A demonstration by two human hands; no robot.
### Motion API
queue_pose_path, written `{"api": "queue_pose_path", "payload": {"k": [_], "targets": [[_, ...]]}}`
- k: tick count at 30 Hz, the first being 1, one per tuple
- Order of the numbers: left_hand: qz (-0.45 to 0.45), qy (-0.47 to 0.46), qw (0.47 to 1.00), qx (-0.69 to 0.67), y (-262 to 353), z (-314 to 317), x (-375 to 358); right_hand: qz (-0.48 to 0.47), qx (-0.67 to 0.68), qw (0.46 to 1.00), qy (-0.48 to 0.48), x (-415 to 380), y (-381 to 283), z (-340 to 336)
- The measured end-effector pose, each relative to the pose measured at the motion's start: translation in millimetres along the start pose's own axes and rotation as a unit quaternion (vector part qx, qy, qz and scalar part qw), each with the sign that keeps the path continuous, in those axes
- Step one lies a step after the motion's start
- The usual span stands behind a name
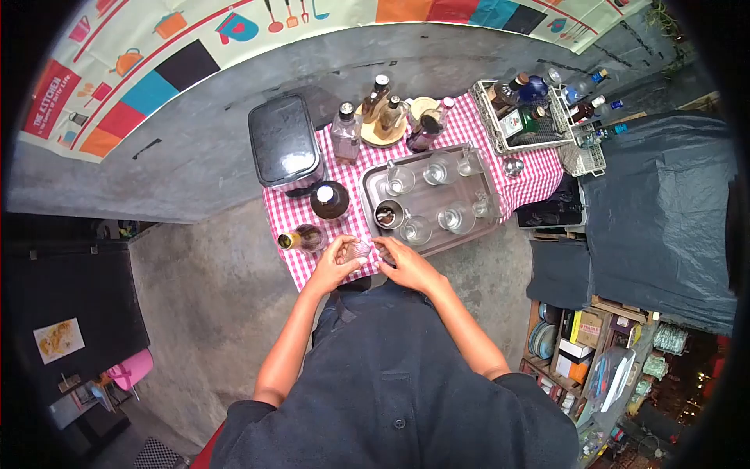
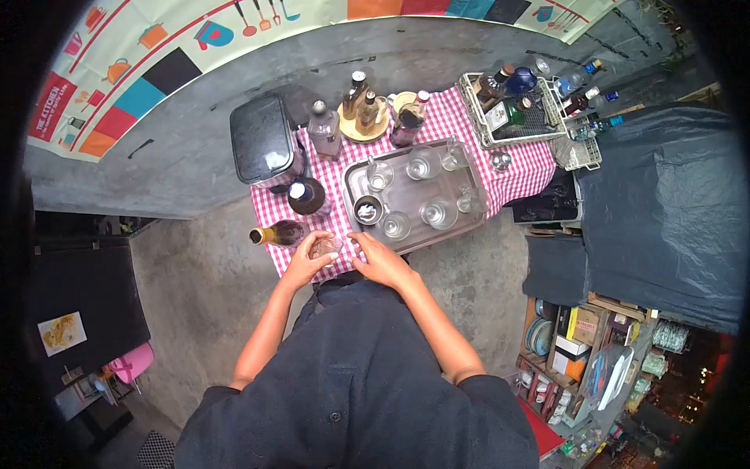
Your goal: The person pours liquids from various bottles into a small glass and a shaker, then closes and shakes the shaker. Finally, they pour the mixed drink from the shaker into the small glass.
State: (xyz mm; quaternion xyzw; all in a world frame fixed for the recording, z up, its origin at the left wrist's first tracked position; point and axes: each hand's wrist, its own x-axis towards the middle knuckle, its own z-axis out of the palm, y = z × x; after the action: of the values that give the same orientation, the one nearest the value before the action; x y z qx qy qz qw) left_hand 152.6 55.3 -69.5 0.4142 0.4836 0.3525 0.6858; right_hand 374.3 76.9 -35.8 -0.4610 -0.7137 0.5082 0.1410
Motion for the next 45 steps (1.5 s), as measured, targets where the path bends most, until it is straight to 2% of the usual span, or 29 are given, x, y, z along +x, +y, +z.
{"api": "queue_pose_path", "payload": {"k": [3, 5, 6, 11, 15, 17, 23, 26, 27, 30, 32, 35, 38, 43, 45], "targets": [[0.017, 0.008, 1.000, 0.004, 3, 10, 9, -0.024, -0.033, 0.999, -0.011, 1, 8, -10], [-0.010, 0.028, 0.999, -0.014, 6, 20, 14, -0.029, -0.024, 0.999, -0.024, 2, 10, -21], [0.017, 0.034, 0.999, 0.008, 9, 25, 16, -0.027, -0.023, 0.999, -0.030, 3, 8, -28], [0.044, 0.082, 0.996, -0.004, 19, 58, 26, -0.054, -0.032, 0.996, -0.057, 6, 23, -61], [0.034, 0.111, 0.993, 0.013, 9, 72, 34, -0.064, -0.033, 0.995, -0.068, 8, 37, -84], [0.034, 0.135, 0.985, 0.099, 2, 79, 36, -0.068, -0.024, 0.994, -0.086, 7, 46, -95], [-0.012, 0.210, 0.972, 0.108, 5, 109, 31, -0.080, 0.000, 0.990, -0.120, 9, 70, -124], [-0.018, 0.282, 0.946, 0.158, -10, 110, 30, -0.083, 0.003, 0.987, -0.134, 12, 82, -137], [0.013, 0.305, 0.937, 0.168, -18, 110, 30, -0.082, 0.006, 0.986, -0.144, 14, 85, -141], [-0.008, 0.364, 0.906, 0.217, -36, 105, 35, -0.092, -0.039, 0.987, -0.126, 23, 87, -156], [-0.012, 0.400, 0.857, 0.326, -44, 97, 40, -0.071, -0.059, 0.989, -0.111, 28, 88, -160], [0.015, 0.405, 0.838, 0.365, -57, 84, 51, -0.046, -0.096, 0.992, -0.072, 32, 95, -156], [0.005, 0.384, 0.861, 0.334, -68, 66, 64, 0.010, -0.108, 0.992, -0.064, 23, 87, -156], [-0.003, 0.352, 0.875, 0.333, -85, 48, 77, 0.026, -0.112, 0.993, -0.026, -1, 97, -134], [0.012, 0.335, 0.879, 0.340, -92, 41, 81, 0.086, -0.103, 0.991, -0.027, -7, 90, -130]]}}
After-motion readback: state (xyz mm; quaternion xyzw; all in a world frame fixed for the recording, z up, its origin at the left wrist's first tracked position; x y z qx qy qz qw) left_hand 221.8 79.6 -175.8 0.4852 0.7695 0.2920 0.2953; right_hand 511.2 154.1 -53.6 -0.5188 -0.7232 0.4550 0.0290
